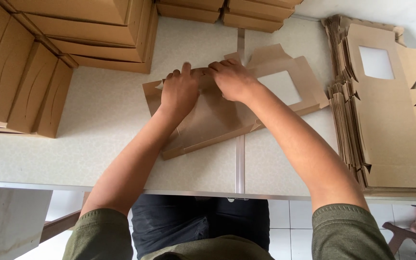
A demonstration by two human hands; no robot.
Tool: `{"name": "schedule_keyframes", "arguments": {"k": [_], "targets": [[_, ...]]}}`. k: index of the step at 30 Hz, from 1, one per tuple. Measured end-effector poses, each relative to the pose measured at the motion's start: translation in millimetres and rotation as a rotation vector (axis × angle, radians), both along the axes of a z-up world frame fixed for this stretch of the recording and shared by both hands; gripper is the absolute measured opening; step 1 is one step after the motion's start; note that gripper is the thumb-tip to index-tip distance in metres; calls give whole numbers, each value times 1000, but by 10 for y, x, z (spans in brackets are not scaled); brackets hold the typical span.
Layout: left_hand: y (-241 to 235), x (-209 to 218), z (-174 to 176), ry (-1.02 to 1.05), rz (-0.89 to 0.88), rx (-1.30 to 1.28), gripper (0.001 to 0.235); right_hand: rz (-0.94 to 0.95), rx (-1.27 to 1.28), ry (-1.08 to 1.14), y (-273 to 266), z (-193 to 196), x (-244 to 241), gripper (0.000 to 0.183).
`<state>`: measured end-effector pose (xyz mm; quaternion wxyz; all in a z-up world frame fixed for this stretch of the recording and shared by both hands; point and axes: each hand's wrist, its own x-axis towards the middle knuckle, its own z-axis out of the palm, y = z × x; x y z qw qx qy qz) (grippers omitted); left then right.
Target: The person assembles a flat cardboard box with a clear window by folding the side flaps and inserting the lid. They then place the finished box on a stack and begin folding another flat box blank.
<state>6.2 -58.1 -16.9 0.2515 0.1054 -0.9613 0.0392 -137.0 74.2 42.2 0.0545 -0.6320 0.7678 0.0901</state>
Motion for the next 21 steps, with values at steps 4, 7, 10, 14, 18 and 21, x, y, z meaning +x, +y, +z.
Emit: {"name": "schedule_keyframes", "arguments": {"k": [4, 7, 10, 14, 18, 21], "targets": [[-32, -52, -83, 82, 21, -20, 43, 37, -96, 113, 38, 35, 114, 82], [-95, -119, -277, 89, -24, -3, 38, 20, -120, 95, 69, 269, 298, 77], [-85, -88, -302, 54, -27, 8, 10, 27, -101, 90, 82, 141, 254, 64], [66, -30, -302, -116, -3, 6, 10, -27, -121, -5, 137, 218, 456, 38], [394, 16, -363, -190, 99, 23, 14, -20, -132, -55, 147, 241, 522, 30], [594, 171, 17, -407, 123, 182, 43, 22, -50, 38, 178, -28, 401, 43]]}}
